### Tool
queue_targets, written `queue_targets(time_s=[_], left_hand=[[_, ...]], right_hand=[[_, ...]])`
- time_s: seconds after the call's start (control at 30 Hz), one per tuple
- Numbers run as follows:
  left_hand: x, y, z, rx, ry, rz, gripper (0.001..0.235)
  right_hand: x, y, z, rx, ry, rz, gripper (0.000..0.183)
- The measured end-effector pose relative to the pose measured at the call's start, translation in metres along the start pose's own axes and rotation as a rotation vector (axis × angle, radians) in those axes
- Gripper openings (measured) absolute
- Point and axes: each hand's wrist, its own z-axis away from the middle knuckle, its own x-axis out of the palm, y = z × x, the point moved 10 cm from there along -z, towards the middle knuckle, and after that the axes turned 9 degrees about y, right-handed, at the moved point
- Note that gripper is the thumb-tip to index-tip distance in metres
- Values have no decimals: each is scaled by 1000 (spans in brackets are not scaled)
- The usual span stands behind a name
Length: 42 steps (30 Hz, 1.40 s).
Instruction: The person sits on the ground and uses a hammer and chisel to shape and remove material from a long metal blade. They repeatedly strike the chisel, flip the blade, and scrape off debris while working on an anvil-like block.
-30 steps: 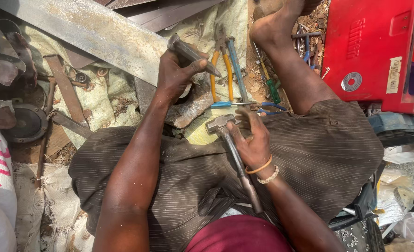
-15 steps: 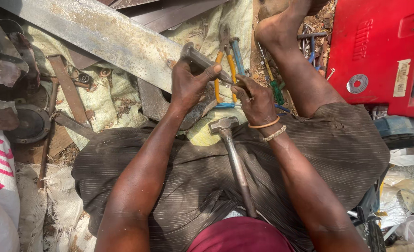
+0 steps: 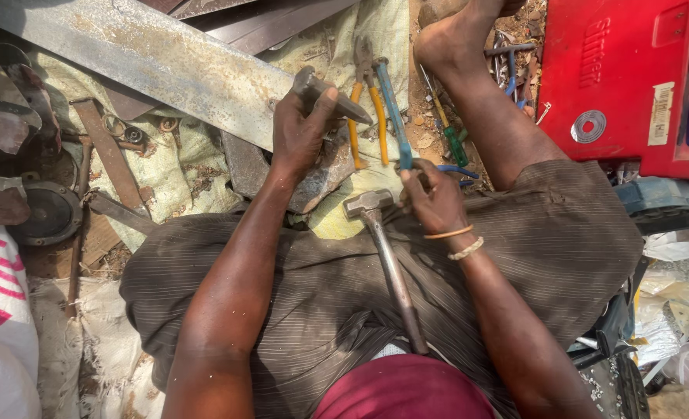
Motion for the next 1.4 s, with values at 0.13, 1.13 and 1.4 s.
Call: queue_targets(time_s=[0.13, 1.13, 1.4], left_hand=[[-13, 27, 2, 24, 118, -94, 57], [-29, 43, 20, 159, 357, -359, 51], [-35, 43, 25, 72, 422, -399, 53]], right_hand=[[-16, -38, 29, 113, -184, -1090, 60], [12, -96, 42, -510, 424, 265, 28], [39, -45, 18, -319, 356, 16, 29]])
